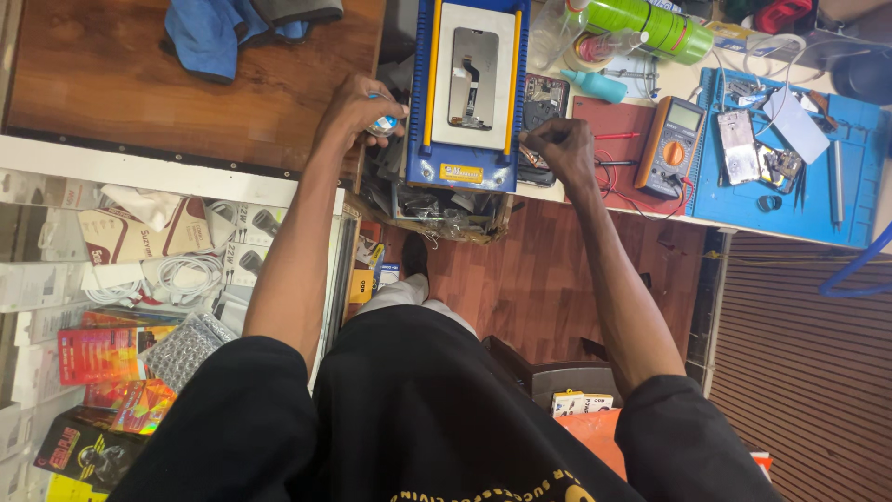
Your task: The person uses a heating machine to separate a phone screen, handles a roll of adhesive tape, and works on the internal components of a smartphone on a workbench.
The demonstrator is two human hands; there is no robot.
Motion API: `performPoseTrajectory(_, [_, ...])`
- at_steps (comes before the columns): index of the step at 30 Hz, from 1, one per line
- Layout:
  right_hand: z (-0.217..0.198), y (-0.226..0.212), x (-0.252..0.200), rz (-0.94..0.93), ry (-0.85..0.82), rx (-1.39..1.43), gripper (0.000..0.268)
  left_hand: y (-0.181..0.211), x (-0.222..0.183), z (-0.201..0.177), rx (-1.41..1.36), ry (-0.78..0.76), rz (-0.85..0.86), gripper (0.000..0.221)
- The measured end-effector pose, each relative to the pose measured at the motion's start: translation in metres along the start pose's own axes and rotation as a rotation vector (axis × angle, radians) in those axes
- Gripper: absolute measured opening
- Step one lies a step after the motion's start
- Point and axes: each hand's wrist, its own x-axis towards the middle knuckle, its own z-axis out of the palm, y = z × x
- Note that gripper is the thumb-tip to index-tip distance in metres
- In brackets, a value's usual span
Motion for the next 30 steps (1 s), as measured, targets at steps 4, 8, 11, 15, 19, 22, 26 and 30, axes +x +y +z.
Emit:
performPoseTrajectory(4, [-0.001, -0.001, -0.003, 0.007, -0.023, 0.005, 0.019, -0.001, -0.003, -0.003, -0.009, -0.022, -0.002, 0.021])
performPoseTrajectory(8, [0.000, -0.004, -0.003, -0.002, 0.019, -0.032, 0.021, 0.001, 0.002, -0.001, 0.033, 0.021, -0.026, 0.020])
performPoseTrajectory(11, [0.003, -0.004, 0.001, -0.049, 0.050, -0.046, 0.022, 0.000, 0.007, -0.002, 0.043, 0.058, -0.003, 0.019])
performPoseTrajectory(15, [0.002, 0.000, 0.004, -0.141, 0.041, -0.066, 0.024, -0.002, 0.008, -0.007, -0.015, -0.014, 0.049, 0.019])
performPoseTrajectory(19, [-0.009, 0.001, -0.004, -0.127, 0.000, -0.061, 0.024, 0.005, -0.003, -0.013, 0.059, -0.214, -0.058, 0.020])
performPoseTrajectory(22, [-0.022, -0.007, -0.009, -0.040, -0.163, -0.043, 0.025, 0.011, -0.009, -0.014, 0.017, -0.313, -0.033, 0.020])
performPoseTrajectory(26, [-0.034, -0.013, -0.002, 0.135, -0.376, -0.103, 0.028, 0.017, 0.001, -0.019, 0.045, -0.338, -0.068, 0.019])
performPoseTrajectory(30, [-0.036, 0.001, 0.002, 0.239, -0.523, -0.111, 0.026, 0.016, 0.011, -0.011, 0.177, -0.368, -0.127, 0.020])
